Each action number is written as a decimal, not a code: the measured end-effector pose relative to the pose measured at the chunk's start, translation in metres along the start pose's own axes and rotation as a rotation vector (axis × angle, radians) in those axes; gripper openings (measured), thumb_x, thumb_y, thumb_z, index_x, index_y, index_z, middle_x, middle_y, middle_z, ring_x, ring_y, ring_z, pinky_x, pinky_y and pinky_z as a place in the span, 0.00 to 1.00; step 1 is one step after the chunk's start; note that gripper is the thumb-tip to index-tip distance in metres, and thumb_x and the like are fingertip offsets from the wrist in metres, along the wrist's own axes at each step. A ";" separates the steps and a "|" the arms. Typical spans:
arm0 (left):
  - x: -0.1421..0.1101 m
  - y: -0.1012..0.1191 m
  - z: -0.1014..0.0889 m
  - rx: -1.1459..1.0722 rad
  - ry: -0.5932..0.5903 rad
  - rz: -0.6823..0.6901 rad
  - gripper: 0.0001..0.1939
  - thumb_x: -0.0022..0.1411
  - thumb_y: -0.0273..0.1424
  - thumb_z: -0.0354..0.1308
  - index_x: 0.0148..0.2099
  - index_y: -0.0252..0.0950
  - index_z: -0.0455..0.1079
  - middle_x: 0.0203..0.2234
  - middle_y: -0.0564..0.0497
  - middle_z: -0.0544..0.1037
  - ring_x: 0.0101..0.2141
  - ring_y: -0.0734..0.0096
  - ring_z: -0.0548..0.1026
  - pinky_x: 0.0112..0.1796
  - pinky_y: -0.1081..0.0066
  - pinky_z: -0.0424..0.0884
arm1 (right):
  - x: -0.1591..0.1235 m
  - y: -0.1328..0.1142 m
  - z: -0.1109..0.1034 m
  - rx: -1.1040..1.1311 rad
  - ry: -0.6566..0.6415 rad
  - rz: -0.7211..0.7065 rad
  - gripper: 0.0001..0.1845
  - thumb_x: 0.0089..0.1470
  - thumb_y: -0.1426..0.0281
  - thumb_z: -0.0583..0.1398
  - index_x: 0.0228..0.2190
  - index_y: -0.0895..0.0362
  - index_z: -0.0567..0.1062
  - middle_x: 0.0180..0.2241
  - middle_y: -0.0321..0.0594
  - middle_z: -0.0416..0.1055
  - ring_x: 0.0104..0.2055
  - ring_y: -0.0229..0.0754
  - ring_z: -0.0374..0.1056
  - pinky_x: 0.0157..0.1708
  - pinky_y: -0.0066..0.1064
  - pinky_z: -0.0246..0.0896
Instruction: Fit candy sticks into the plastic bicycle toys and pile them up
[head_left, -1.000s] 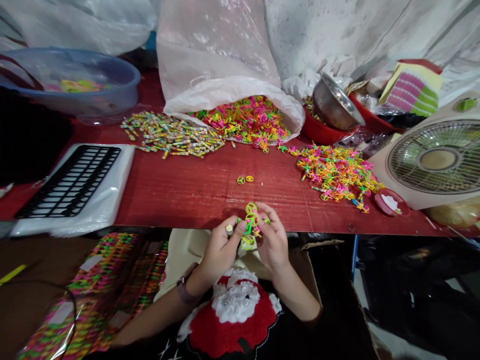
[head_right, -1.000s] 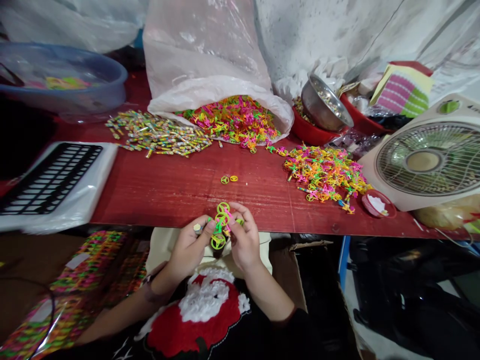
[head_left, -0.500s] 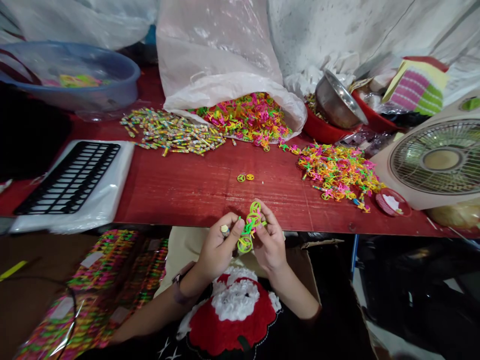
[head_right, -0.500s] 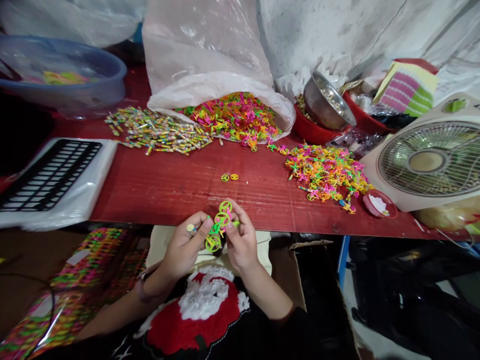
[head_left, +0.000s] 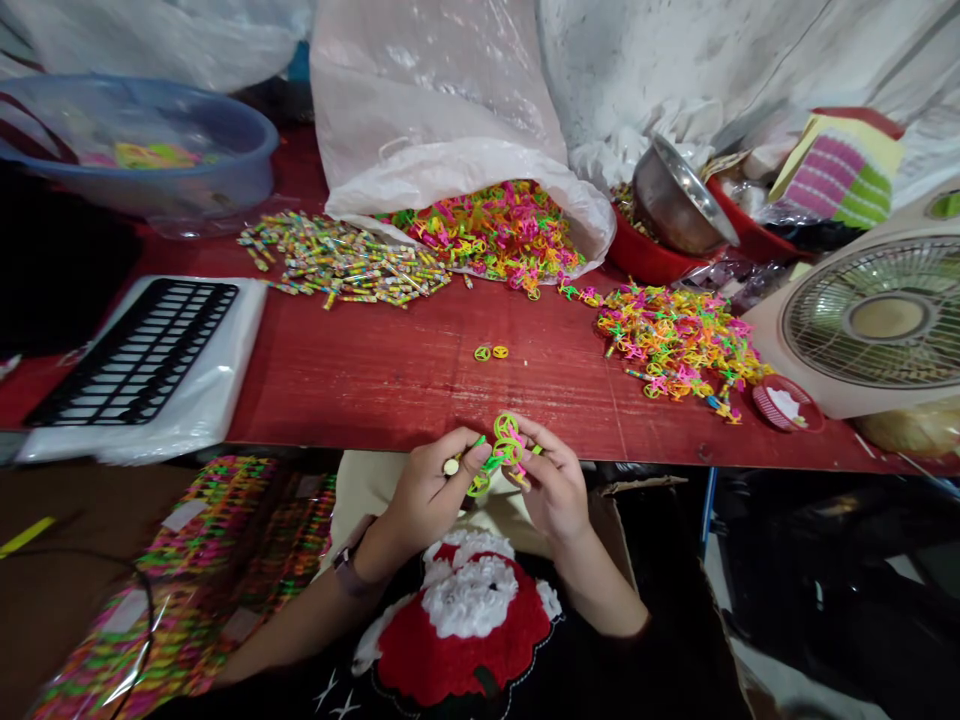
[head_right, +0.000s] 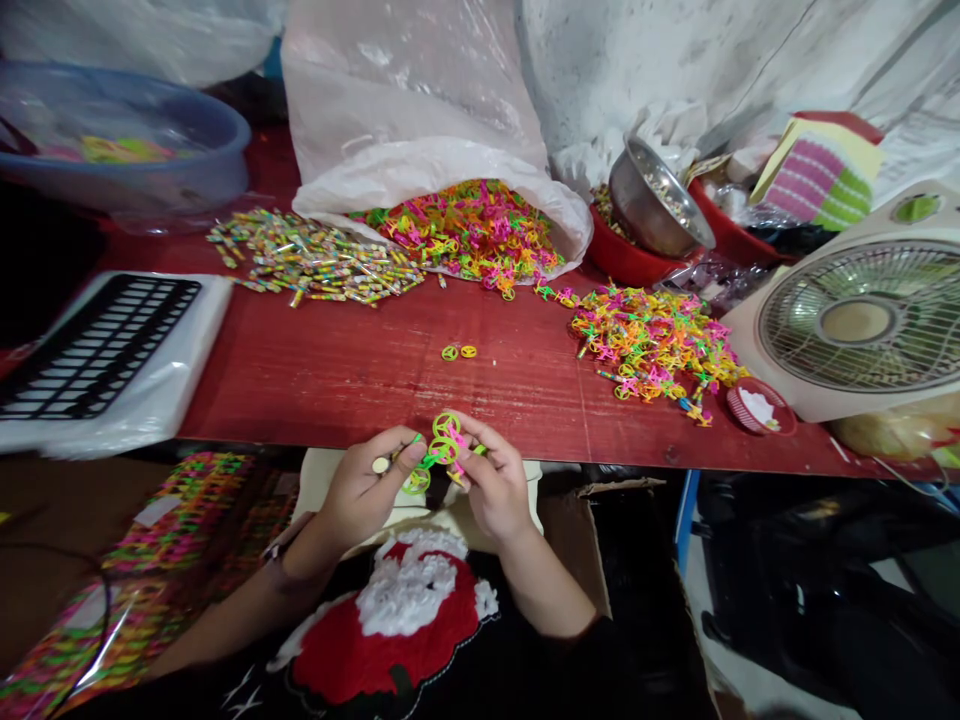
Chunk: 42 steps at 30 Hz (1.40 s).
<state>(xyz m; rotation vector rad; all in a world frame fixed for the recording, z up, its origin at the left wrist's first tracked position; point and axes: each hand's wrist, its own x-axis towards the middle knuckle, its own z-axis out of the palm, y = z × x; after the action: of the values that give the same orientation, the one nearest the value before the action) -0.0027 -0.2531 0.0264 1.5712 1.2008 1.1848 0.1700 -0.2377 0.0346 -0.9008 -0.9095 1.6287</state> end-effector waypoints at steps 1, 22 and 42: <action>0.001 0.001 -0.002 0.038 -0.009 0.039 0.16 0.74 0.38 0.53 0.36 0.35 0.71 0.24 0.56 0.72 0.25 0.76 0.68 0.29 0.75 0.62 | 0.001 -0.004 -0.001 -0.004 -0.027 0.026 0.22 0.51 0.64 0.70 0.49 0.52 0.83 0.35 0.40 0.79 0.24 0.32 0.60 0.22 0.25 0.53; 0.010 -0.016 -0.022 0.472 -0.038 0.735 0.12 0.68 0.25 0.59 0.52 0.40 0.74 0.42 0.48 0.83 0.39 0.67 0.81 0.37 0.70 0.77 | 0.004 -0.031 -0.039 -0.341 -0.283 0.176 0.20 0.56 0.67 0.67 0.51 0.54 0.83 0.45 0.45 0.82 0.38 0.40 0.75 0.39 0.31 0.67; 0.022 0.010 -0.015 0.458 -0.321 0.418 0.24 0.52 0.18 0.50 0.51 0.36 0.72 0.39 0.46 0.81 0.38 0.63 0.79 0.39 0.67 0.75 | 0.020 -0.046 -0.021 -0.493 -0.296 0.174 0.19 0.49 0.74 0.61 0.43 0.57 0.85 0.30 0.37 0.79 0.29 0.34 0.67 0.27 0.23 0.61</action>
<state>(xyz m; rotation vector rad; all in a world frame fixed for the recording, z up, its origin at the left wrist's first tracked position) -0.0127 -0.2330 0.0441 2.3440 0.9992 0.8841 0.2034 -0.2069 0.0643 -1.1100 -1.5187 1.7472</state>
